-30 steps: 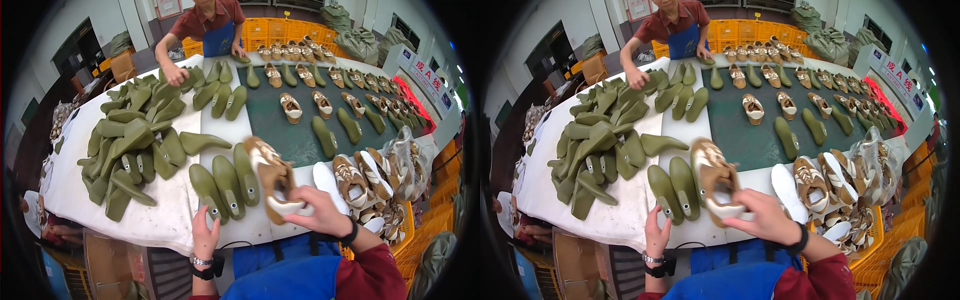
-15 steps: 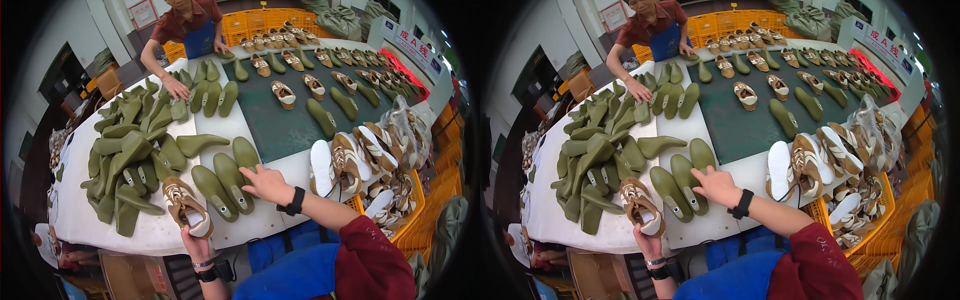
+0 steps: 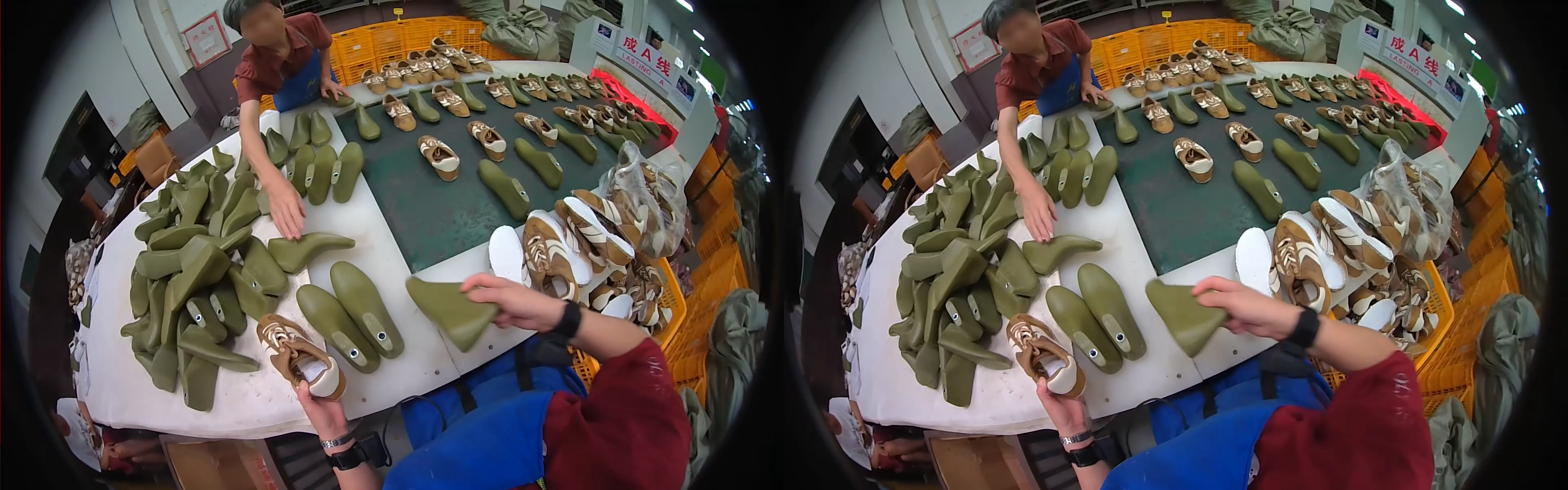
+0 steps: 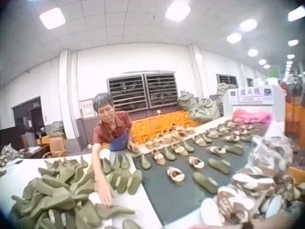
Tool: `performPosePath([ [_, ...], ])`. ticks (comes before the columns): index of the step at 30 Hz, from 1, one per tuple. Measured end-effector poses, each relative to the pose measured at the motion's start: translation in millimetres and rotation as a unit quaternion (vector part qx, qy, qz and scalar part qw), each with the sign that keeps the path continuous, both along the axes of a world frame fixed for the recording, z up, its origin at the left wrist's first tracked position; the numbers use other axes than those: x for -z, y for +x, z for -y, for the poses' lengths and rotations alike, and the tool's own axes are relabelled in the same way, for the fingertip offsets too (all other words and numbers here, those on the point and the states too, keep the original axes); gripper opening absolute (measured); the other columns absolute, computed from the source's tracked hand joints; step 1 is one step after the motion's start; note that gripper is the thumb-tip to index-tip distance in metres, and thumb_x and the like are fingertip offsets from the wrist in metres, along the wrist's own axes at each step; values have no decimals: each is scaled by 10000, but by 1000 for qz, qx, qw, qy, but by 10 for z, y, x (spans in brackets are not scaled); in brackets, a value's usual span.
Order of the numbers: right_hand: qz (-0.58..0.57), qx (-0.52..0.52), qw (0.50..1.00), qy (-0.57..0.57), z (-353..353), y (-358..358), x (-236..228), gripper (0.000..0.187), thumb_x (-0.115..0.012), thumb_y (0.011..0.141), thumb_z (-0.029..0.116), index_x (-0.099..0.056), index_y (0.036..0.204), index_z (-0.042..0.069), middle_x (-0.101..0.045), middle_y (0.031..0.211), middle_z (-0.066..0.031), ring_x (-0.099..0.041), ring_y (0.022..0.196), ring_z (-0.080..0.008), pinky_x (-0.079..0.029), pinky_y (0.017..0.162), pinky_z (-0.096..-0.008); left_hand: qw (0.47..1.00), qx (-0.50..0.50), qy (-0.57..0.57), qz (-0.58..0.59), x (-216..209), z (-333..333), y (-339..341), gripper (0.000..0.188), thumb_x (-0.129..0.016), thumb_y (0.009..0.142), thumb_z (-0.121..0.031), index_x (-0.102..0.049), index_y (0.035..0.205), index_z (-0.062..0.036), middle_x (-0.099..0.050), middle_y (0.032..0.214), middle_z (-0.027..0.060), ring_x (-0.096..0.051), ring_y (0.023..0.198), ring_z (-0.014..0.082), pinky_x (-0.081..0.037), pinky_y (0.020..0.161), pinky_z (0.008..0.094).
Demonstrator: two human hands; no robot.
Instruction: Pairing shoe components and green lasts on a production line table.
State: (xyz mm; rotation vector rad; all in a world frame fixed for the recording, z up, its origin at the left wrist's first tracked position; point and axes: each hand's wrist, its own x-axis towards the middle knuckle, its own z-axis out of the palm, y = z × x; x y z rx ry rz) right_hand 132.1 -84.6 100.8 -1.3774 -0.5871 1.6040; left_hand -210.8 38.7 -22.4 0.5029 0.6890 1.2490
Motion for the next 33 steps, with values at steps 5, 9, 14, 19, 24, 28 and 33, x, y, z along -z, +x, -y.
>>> performPosePath([
  [5,-26,34,998,-48,468,294,-751,142,-524,932,249,-519,1064,197,-459,713,74,-287,452,-25,-186,396,-185,1000,-12,-10,-19,17,-9,-5,434,-480,916,-335,-471,1253,-61,-563,1210,80,-561,1091,230,-453,942,407],
  [9,113,100,988,15,139,592,-943,123,-526,925,240,-520,1038,192,-483,750,80,-345,473,-21,-211,384,-181,999,11,-29,-26,118,-61,-100,449,-483,920,-334,-410,1308,-120,-519,1255,60,-537,1118,216,-450,936,407],
  [14,268,41,958,91,-746,1109,-957,105,-509,921,228,-524,1015,183,-473,754,69,-377,538,-20,-234,412,-193,999,13,-40,-10,198,-64,-175,452,-473,924,-351,-411,1314,-130,-513,1268,45,-532,1132,217,-461,920,417],
  [19,525,-55,833,167,-1855,1568,-233,177,-539,847,237,-576,999,155,-601,899,-35,-582,746,-175,-467,631,-313,999,-1,-30,-18,267,-42,-202,429,-471,934,-328,-420,1306,-119,-509,1274,51,-523,1143,214,-442,947,405],
  [24,699,-209,684,9,-2323,1369,1088,241,-494,808,214,-603,1023,217,-665,965,-101,-625,944,-297,-484,807,-433,998,-43,-31,-42,196,51,-161,458,-469,929,-375,-454,1276,-77,-548,1231,68,-546,1107,221,-441,940,395],
  [28,691,-134,711,-8,-2379,1163,1316,256,-459,861,207,-574,1089,193,-653,1012,-131,-629,963,-307,-485,816,-423,994,-64,-37,-79,-127,205,-80,447,-544,882,-261,-455,1258,-36,-554,1181,133,-537,1085,285,-436,928,392],
  [33,709,-193,678,-6,-2298,1258,1111,330,-488,844,173,-562,1165,193,-654,1027,-136,-622,988,-314,-489,817,-428,987,-41,24,-153,-278,335,-57,501,-496,901,-322,-429,1307,-36,-524,1249,115,-509,1148,258,-406,988,411],
])
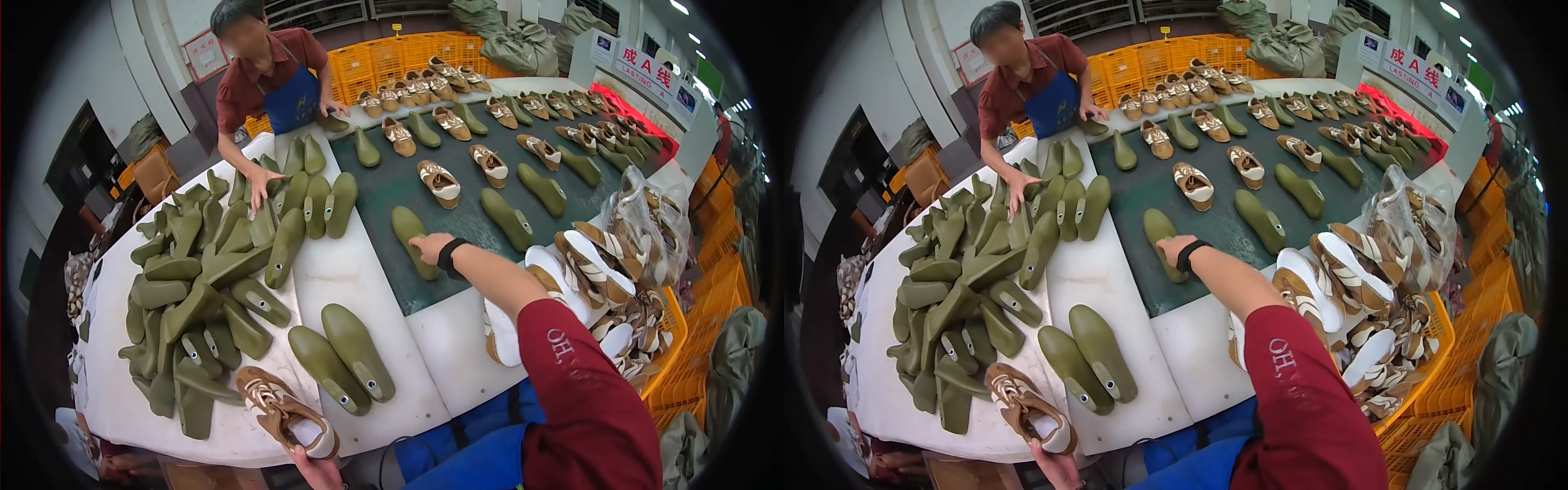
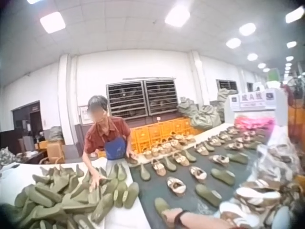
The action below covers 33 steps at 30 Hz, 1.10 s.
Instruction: Pairing shoe components and green lasts on a production line table.
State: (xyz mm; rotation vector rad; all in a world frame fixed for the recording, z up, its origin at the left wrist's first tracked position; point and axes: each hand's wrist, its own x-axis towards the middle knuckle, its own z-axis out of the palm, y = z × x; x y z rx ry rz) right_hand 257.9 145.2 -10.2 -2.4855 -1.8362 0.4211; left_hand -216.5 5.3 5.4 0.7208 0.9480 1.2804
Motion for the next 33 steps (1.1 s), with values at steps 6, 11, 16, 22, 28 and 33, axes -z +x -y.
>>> performPosePath([
  [6,-40,-174,973,144,542,248,-1324,327,-550,774,195,-632,1064,68,-660,980,-167,-627,935,-341,-496,812,-445,985,120,98,77,25,65,349,572,-507,899,-302,-320,1389,-74,-396,1384,88,-425,1248,276,-374,1026,480],
  [11,-290,-125,920,232,1599,129,-3070,359,-493,935,298,-555,1186,49,-641,924,-44,-611,695,-116,-521,655,-251,967,240,40,73,-233,245,1080,764,-568,819,-178,-162,1456,-62,-322,1415,122,-379,1275,266,-346,1053,410],
  [16,-383,-60,829,404,3280,670,-3767,442,-527,945,263,-427,1308,31,-652,917,-79,-637,741,-113,-528,629,-196,924,371,-20,89,-88,259,1869,680,-513,855,-142,-189,1451,-90,-351,1391,105,-415,1241,239,-377,1019,408],
  [22,-353,85,916,171,4102,457,-2134,257,-628,861,202,-640,1093,91,-631,830,-20,-602,737,-124,-488,641,-256,922,364,-102,82,339,132,1995,437,-487,915,-324,-461,1249,-43,-572,1177,117,-567,1074,258,-450,954,428],
  [28,-83,97,977,169,4290,-220,-435,766,-747,694,270,-372,1361,262,-386,1296,-198,-606,821,-332,-534,659,-386,922,350,-155,56,285,131,2222,481,-490,900,-320,-445,1291,-44,-546,1223,132,-540,1110,285,-431,969,441],
  [33,-92,137,957,237,4214,-125,-188,608,-758,674,216,-457,1202,183,-374,1264,-189,-562,946,-346,-523,711,-400,934,295,-172,-107,195,324,2282,446,-515,895,-292,-494,1242,-13,-567,1208,134,-539,1110,280,-408,979,400],
])
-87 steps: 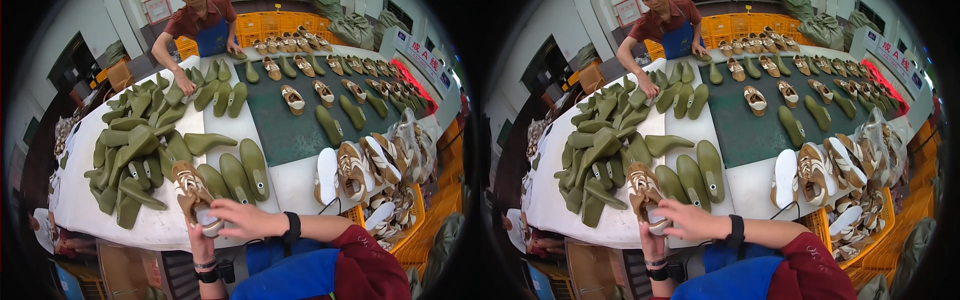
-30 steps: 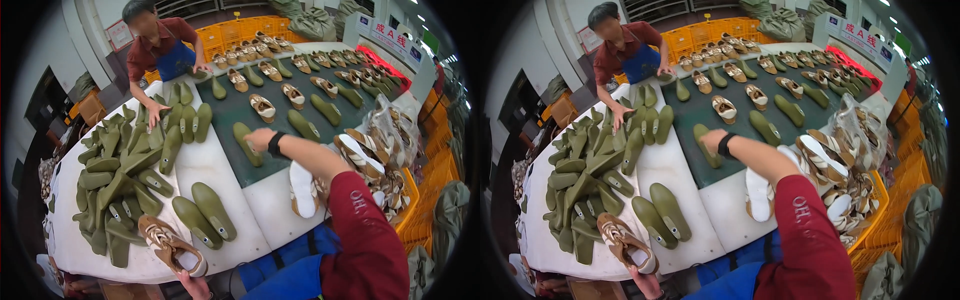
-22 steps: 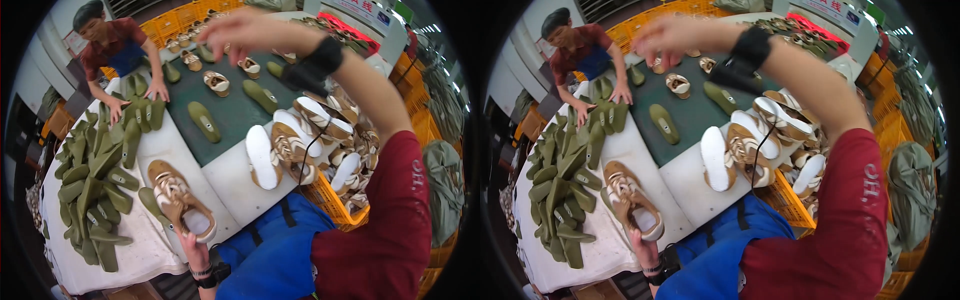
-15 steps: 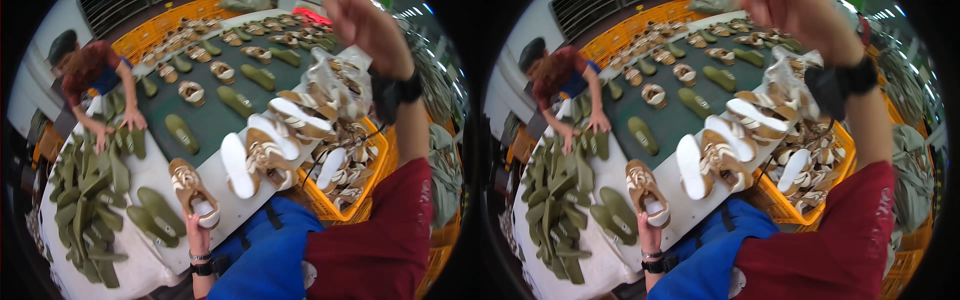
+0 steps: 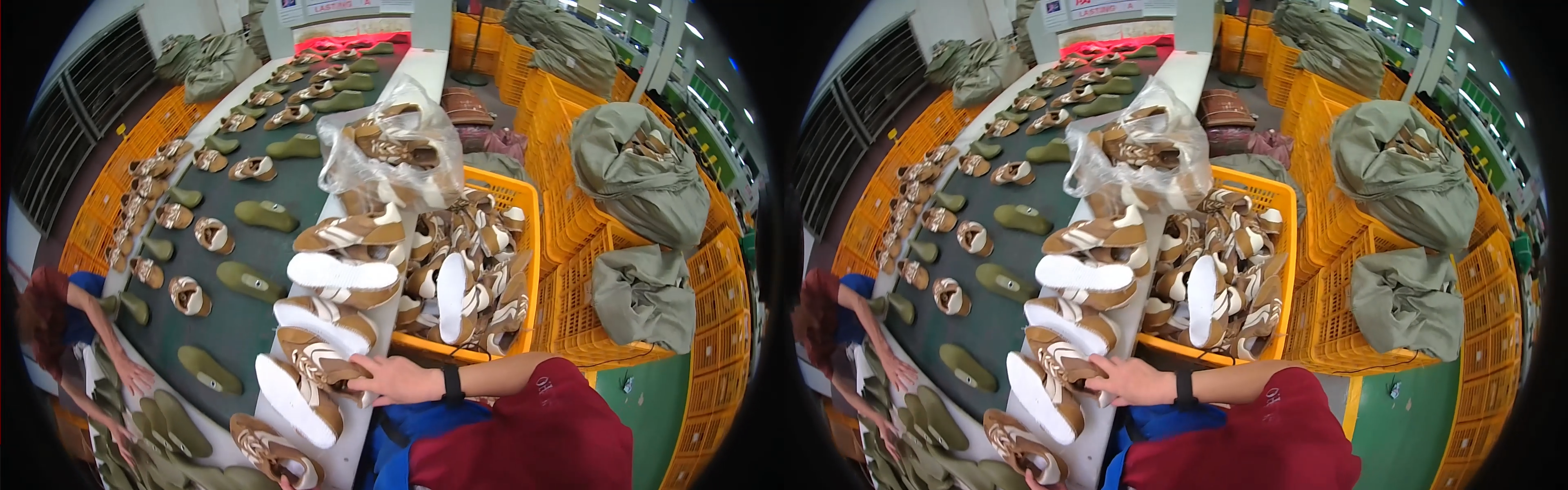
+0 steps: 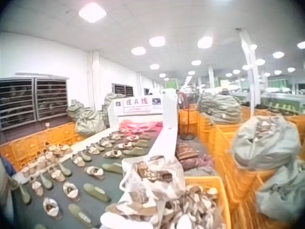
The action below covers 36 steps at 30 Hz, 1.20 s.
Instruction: Pairing shoe components and green lasts on a production line table.
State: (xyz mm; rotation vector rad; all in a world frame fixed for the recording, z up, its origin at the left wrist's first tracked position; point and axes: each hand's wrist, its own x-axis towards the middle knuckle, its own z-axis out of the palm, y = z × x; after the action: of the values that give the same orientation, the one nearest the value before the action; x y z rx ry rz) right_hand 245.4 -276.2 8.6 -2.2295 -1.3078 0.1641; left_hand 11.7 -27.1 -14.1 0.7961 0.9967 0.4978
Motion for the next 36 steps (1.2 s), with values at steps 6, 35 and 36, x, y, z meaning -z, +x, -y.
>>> performPosePath([
  [6,-116,-4,984,134,-150,38,113,482,-716,726,269,-461,1102,106,-418,1183,-229,-560,957,-384,-500,730,-420,999,-25,0,-44,28,8,-34,444,-526,898,-305,-508,1221,-1,-567,1209,134,-527,1124,265,-385,993,388],
  [35,-55,-496,663,558,135,-212,-2570,317,-450,963,187,-598,1235,258,-347,577,12,-362,445,-146,-265,398,-275,997,28,34,-68,70,36,-70,458,-514,909,-312,-498,1231,13,-555,1200,135,-521,1110,256,-401,957,394],
  [36,-54,-499,662,557,132,-209,-2586,317,-450,963,187,-598,1235,258,-347,577,12,-362,445,-146,-265,398,-275,997,27,32,-66,51,44,-64,455,-512,910,-309,-498,1228,15,-556,1196,135,-521,1108,256,-403,955,393],
])
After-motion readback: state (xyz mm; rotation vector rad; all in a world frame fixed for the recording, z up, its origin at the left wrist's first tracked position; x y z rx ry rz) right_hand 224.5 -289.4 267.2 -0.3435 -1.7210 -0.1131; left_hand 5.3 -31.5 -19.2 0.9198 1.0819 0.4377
